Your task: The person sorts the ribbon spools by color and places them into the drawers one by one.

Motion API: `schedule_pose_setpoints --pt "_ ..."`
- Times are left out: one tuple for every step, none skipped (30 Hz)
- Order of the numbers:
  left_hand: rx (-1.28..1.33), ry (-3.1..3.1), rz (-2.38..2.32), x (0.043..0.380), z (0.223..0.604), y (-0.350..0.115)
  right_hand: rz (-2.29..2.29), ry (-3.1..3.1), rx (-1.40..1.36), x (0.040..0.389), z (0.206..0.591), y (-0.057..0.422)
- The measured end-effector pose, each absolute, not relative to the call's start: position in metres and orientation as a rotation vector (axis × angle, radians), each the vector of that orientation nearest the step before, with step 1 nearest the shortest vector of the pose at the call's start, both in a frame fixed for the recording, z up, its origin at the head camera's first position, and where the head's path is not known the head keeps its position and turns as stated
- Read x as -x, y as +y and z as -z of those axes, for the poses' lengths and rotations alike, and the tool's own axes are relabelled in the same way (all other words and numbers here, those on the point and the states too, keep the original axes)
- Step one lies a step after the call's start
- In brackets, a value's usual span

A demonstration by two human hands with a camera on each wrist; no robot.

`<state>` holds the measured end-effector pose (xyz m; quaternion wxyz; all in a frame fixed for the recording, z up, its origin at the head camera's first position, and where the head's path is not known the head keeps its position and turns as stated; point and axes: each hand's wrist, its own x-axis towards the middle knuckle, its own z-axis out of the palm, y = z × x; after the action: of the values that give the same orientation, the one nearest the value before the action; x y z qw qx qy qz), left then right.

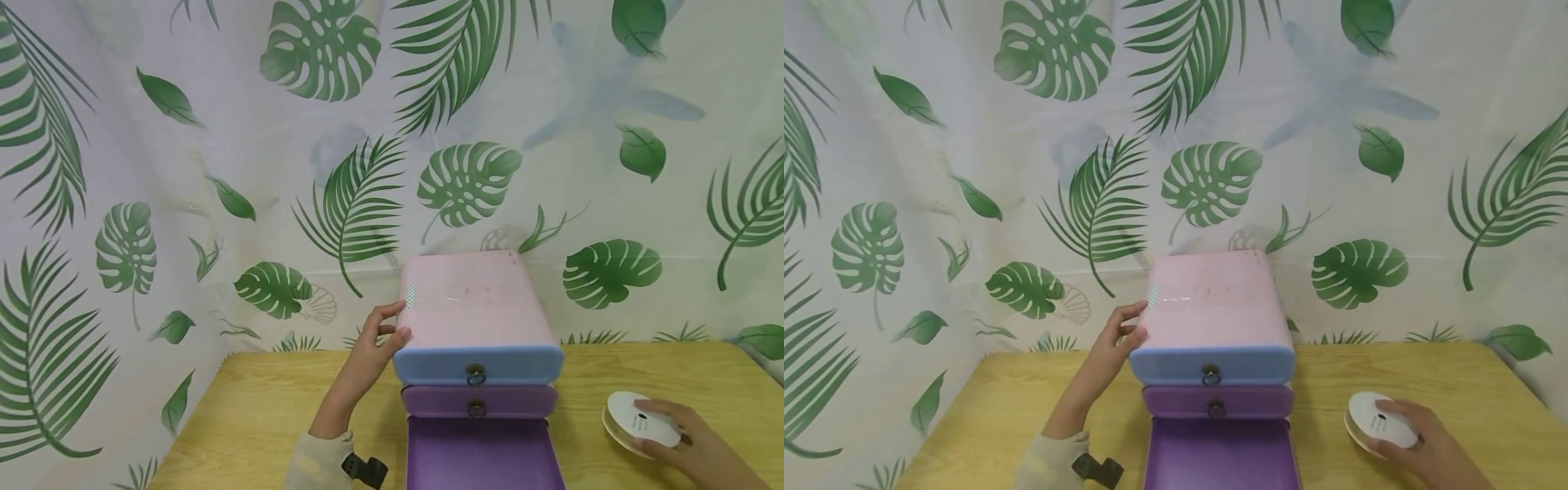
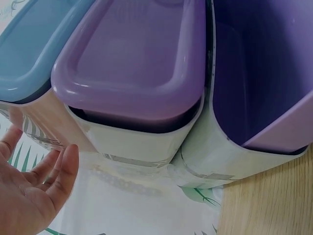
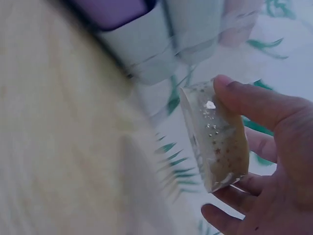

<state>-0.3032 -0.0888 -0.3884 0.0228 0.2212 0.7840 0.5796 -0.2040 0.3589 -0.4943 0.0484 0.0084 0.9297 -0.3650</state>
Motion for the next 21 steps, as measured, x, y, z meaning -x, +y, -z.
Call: schedule_pose_setpoints --pt "-0.681 2.429 -1.795 0.303 0.388 -0.089 1.100 2.825 -0.035 0.202 0.489 0.358" --pt "-0.679 2.430 -1.794 0.303 0.388 -0.089 1.102 2.822 -0.039 0.200 0.485 0.357" --pt "-0.678 2.430 -1.793 0.303 0.388 -0.089 1.106 2.831 -0.032 0.198 0.482 0.357" --pt "-0.678 2.431 -1.792 0.303 0.388 -0.089 1.112 2.834 -0.033 0.197 0.478 0.356" --pt "-0.679 2.430 -1.791 0.303 0.388 -0.089 1.118 2.844 -0.031 0.195 0.475 0.355" --pt "-0.682 2.431 -1.788 0.304 0.388 -0.089 1.111 2.860 -0.027 0.194 0.471 0.354" --pt "-0.684 2.431 -1.787 0.304 0.388 -0.089 1.116 2.868 -0.022 0.192 0.468 0.353" --pt "-0.685 2.431 -1.785 0.304 0.388 -0.090 1.115 2.883 -0.016 0.191 0.466 0.352" --pt "-0.686 2.433 -1.782 0.304 0.388 -0.090 1.109 2.903 0.002 0.189 0.463 0.351" --pt "-0.687 2.434 -1.779 0.304 0.389 -0.090 1.099 2.927 0.025 0.188 0.460 0.350" --pt "-0.687 2.433 -1.777 0.304 0.389 -0.090 1.088 2.951 0.054 0.186 0.458 0.348" --pt "-0.687 2.433 -1.775 0.304 0.389 -0.091 1.078 2.958 0.073 0.184 0.455 0.347" --pt "-0.686 2.431 -1.775 0.304 0.389 -0.091 1.068 2.966 0.091 0.183 0.452 0.345" --pt "-0.685 2.430 -1.775 0.303 0.389 -0.091 1.061 2.969 0.107 0.181 0.449 0.343" --pt "-0.686 2.428 -1.775 0.303 0.389 -0.091 1.059 2.968 0.126 0.180 0.445 0.341" --pt "-0.687 2.426 -1.776 0.303 0.389 -0.092 1.048 2.965 0.131 0.179 0.442 0.338" --pt "-0.686 2.423 -1.778 0.303 0.390 -0.092 1.049 2.955 0.140 0.177 0.439 0.336" --pt "-0.686 2.422 -1.780 0.303 0.390 -0.092 1.046 2.949 0.146 0.176 0.437 0.334" --pt "-0.683 2.421 -1.782 0.303 0.389 -0.092 1.048 2.955 0.166 0.174 0.435 0.333" --pt "-0.682 2.421 -1.784 0.303 0.389 -0.092 1.046 2.971 0.192 0.173 0.434 0.332" --pt "-0.680 2.421 -1.785 0.303 0.389 -0.092 1.049 2.994 0.227 0.171 0.435 0.332"
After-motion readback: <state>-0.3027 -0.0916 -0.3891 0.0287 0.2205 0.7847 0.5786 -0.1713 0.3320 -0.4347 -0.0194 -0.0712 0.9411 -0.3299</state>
